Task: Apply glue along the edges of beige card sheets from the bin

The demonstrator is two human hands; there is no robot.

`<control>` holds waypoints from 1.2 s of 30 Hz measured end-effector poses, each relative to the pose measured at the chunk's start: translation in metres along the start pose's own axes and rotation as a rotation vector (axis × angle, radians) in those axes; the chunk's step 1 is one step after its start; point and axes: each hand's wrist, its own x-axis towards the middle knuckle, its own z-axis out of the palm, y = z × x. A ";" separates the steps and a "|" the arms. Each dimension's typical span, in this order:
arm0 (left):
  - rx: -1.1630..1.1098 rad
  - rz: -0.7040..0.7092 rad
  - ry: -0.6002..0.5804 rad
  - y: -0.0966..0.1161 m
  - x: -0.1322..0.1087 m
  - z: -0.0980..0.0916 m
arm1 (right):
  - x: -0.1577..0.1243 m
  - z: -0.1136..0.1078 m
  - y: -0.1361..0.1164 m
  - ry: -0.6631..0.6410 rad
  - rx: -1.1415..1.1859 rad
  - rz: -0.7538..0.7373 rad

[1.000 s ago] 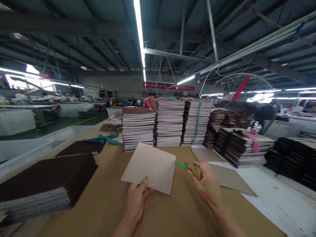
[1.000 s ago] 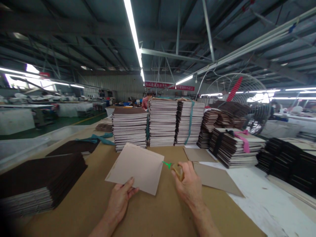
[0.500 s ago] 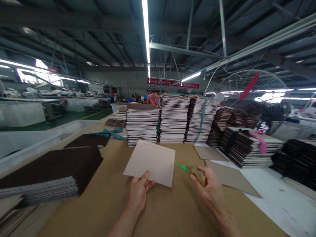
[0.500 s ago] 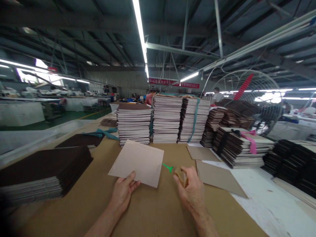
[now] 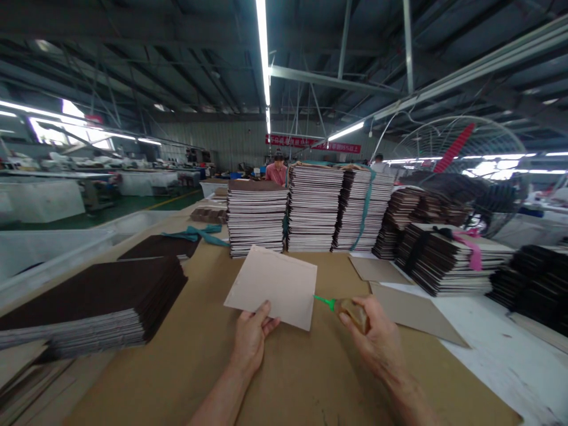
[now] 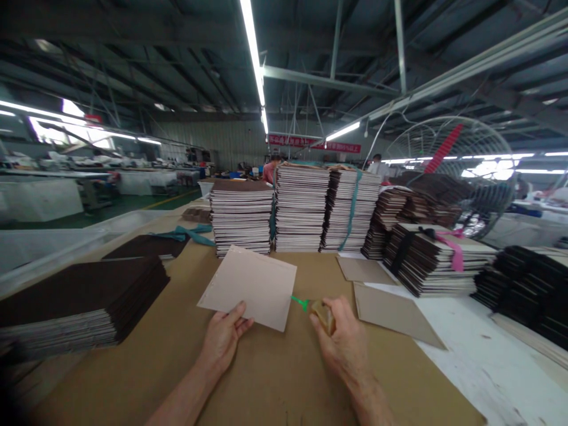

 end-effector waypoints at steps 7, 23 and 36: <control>0.004 -0.004 -0.012 0.002 0.000 0.001 | -0.006 0.000 0.000 -0.058 0.039 -0.008; -0.006 0.007 -0.021 0.000 -0.001 -0.001 | -0.011 0.002 0.000 -0.052 0.017 -0.058; 0.002 -0.007 -0.013 0.000 0.000 -0.001 | -0.017 -0.002 -0.005 -0.163 0.012 -0.089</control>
